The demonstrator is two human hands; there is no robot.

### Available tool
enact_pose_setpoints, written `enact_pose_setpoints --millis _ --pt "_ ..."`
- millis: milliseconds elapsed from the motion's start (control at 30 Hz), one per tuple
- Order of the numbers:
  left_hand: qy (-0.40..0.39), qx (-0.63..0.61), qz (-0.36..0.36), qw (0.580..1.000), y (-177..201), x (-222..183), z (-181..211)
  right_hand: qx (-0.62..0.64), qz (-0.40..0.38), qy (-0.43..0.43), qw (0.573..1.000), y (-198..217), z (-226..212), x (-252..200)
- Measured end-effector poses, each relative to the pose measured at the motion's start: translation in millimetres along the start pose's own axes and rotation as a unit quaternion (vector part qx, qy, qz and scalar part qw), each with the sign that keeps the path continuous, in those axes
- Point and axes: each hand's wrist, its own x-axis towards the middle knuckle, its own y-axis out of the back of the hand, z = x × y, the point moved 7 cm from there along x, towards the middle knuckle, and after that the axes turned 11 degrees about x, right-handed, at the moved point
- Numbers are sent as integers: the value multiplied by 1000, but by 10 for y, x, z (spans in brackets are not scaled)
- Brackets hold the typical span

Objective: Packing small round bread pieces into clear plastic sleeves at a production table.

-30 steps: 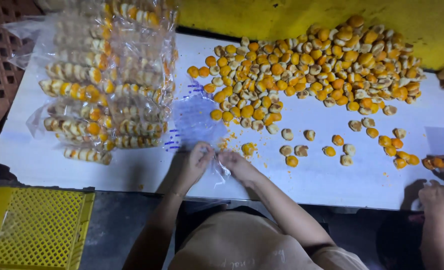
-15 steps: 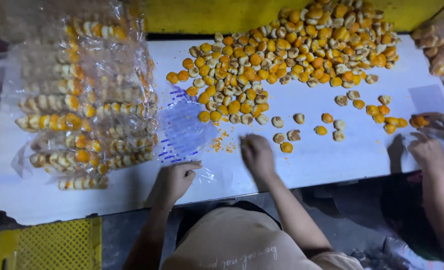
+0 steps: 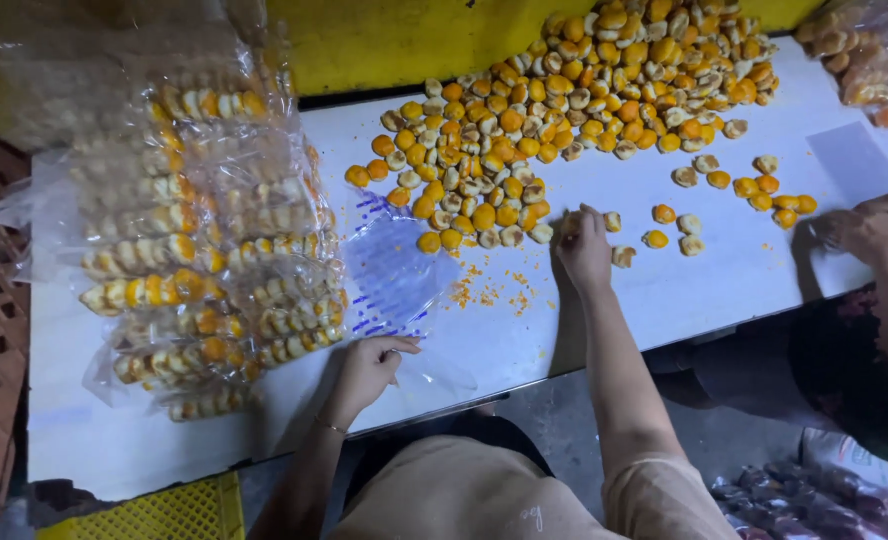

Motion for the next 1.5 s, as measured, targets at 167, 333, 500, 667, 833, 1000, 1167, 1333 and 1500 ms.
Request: enact_pose_setpoints --millis 167,333,500,667,833,1000,1167,1333,1500 --pt "16 -16 -12 1000 24 53 -148 103 59 81 990 30 -353 -15" --pt "38 14 -50 998 -155 223 -34 166 8 52 985 -49 -503 -25" --pt "36 66 -100 992 -351 412 190 150 -47 48 986 -69 -444 -115" --pt "59 -23 -104 993 -582 618 174 168 -98 -3 981 -157 -577 -236" --pt "91 -70 -101 988 -806 840 122 123 -145 11 982 -93 -712 -274" --pt "25 -28 -154 987 -807 935 750 298 -436 116 841 96 -1586 -657" --pt "-166 452 175 858 -1787 828 1421 85 -462 49 881 -565 -567 -1191" --pt "-233 282 44 930 -1342 454 1507 -9 -398 138 907 521 -1801 -872" --pt "-161 -490 100 851 -1616 572 448 71 -465 232 851 1134 -1981 -791"
